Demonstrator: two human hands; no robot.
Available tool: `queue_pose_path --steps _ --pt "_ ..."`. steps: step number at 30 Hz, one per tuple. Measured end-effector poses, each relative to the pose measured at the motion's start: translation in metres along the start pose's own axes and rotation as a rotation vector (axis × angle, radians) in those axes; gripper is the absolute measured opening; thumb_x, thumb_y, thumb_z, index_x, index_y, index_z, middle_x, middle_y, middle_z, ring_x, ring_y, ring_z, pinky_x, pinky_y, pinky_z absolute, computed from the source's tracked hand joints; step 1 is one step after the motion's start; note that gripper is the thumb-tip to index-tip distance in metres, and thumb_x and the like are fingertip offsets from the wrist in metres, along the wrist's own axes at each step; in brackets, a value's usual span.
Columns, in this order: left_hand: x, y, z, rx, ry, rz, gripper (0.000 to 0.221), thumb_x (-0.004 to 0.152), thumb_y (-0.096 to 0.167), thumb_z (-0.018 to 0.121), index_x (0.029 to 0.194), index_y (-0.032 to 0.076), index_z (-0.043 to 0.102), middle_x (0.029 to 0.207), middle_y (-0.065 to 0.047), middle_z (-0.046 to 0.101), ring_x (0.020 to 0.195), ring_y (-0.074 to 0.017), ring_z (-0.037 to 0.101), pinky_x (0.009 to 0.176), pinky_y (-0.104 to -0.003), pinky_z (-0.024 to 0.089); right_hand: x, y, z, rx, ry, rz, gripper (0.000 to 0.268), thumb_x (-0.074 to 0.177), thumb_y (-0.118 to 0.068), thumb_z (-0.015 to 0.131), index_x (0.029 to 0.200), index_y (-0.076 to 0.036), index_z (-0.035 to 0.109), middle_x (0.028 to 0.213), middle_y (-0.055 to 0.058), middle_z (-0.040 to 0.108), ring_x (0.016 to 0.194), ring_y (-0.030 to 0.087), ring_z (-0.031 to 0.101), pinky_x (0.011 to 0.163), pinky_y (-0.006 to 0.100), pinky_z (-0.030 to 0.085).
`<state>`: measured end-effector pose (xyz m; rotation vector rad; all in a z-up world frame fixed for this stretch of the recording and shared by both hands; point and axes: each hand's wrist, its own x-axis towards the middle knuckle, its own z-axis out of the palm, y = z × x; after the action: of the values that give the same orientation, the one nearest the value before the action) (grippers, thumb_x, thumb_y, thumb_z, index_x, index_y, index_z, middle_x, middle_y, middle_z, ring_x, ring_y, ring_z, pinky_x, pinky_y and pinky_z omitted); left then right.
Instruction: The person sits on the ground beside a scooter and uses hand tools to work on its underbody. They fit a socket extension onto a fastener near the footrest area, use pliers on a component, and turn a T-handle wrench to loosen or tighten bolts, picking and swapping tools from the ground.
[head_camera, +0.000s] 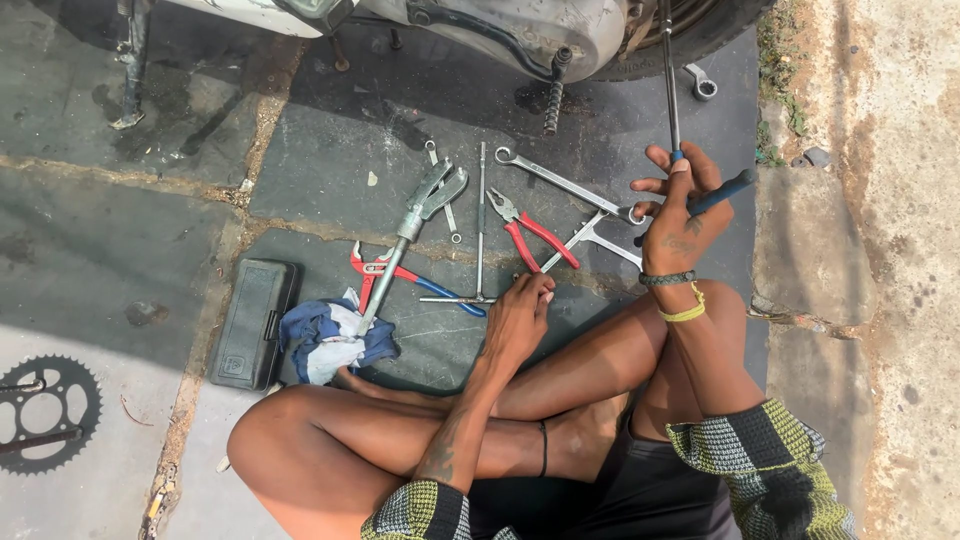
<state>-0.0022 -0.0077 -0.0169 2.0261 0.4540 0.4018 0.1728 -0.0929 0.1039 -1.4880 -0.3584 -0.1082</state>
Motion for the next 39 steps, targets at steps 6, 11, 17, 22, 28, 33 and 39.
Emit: queue_pose_path --steps 6,11,17,22,28,33,39 --pt "0.012 0.088 -0.038 -0.238 0.132 0.196 0.02 0.097 0.004 0.062 0.116 0.008 0.065 0.108 -0.011 0.071 0.096 -0.0288 0.073 0.083 -0.04 0.057 0.006 -0.019 0.002 -0.127 0.034 0.046 0.031 0.105 -0.011 0.053 0.128 0.009 0.058 0.106 0.02 0.077 0.069 0.016 0.074 0.045 0.025 0.05" --pt "0.058 0.187 -0.054 0.06 0.377 0.795 0.027 0.103 0.009 0.063 0.13 0.008 0.061 0.124 -0.009 0.06 0.117 -0.0304 0.062 0.098 -0.04 0.051 0.026 -0.006 -0.026 -0.859 -0.229 -0.496 0.028 0.11 -0.012 0.062 0.133 0.003 0.065 0.108 0.022 0.07 0.088 0.037 0.068 0.073 0.045 0.052" --pt "0.118 0.179 -0.002 0.567 0.363 0.839 0.043 0.099 0.039 0.06 0.119 0.0 0.063 0.118 -0.014 0.062 0.117 -0.033 0.063 0.098 -0.039 0.046 0.04 0.027 -0.057 -0.928 -0.563 -0.625 0.03 0.094 -0.019 0.061 0.118 -0.001 0.058 0.107 0.022 0.059 0.095 0.041 0.057 0.078 0.049 0.046" --pt "0.114 0.154 0.031 0.595 0.462 0.758 0.058 0.102 0.052 0.049 0.123 0.001 0.064 0.118 -0.013 0.062 0.101 -0.0254 0.059 0.087 -0.035 0.043 0.038 0.011 -0.056 -0.856 -0.643 -0.568 0.049 0.102 -0.017 0.051 0.145 0.005 0.045 0.106 0.024 0.056 0.089 0.042 0.054 0.076 0.049 0.047" --pt "0.124 0.158 0.022 0.679 0.61 0.806 0.069 0.1 0.067 0.041 0.108 0.004 0.069 0.102 -0.009 0.063 0.073 -0.0201 0.049 0.07 -0.032 0.038 0.018 0.009 -0.049 -0.764 -0.502 -0.57 0.049 0.091 -0.019 0.062 0.132 0.006 0.051 0.112 0.024 0.059 0.092 0.042 0.059 0.075 0.047 0.049" --pt "0.155 0.137 -0.014 0.699 0.702 0.915 0.054 0.104 0.057 0.059 0.077 0.011 0.064 0.073 0.0 0.052 0.062 -0.018 0.044 0.06 -0.034 0.032 -0.01 0.057 -0.033 -0.67 -0.158 -0.259 0.016 0.08 -0.007 0.068 0.091 0.004 0.064 0.065 0.016 0.058 0.057 0.03 0.059 0.056 0.04 0.044" --pt "0.156 0.124 -0.015 0.681 0.745 0.873 0.064 0.1 0.06 0.062 0.061 0.011 0.05 0.06 -0.002 0.042 0.056 -0.0189 0.038 0.06 -0.036 0.031 -0.015 0.031 -0.025 -0.544 -0.324 -0.16 0.029 0.083 -0.007 0.076 0.069 0.003 0.053 0.055 0.004 0.045 0.054 0.012 0.04 0.053 0.035 0.038"
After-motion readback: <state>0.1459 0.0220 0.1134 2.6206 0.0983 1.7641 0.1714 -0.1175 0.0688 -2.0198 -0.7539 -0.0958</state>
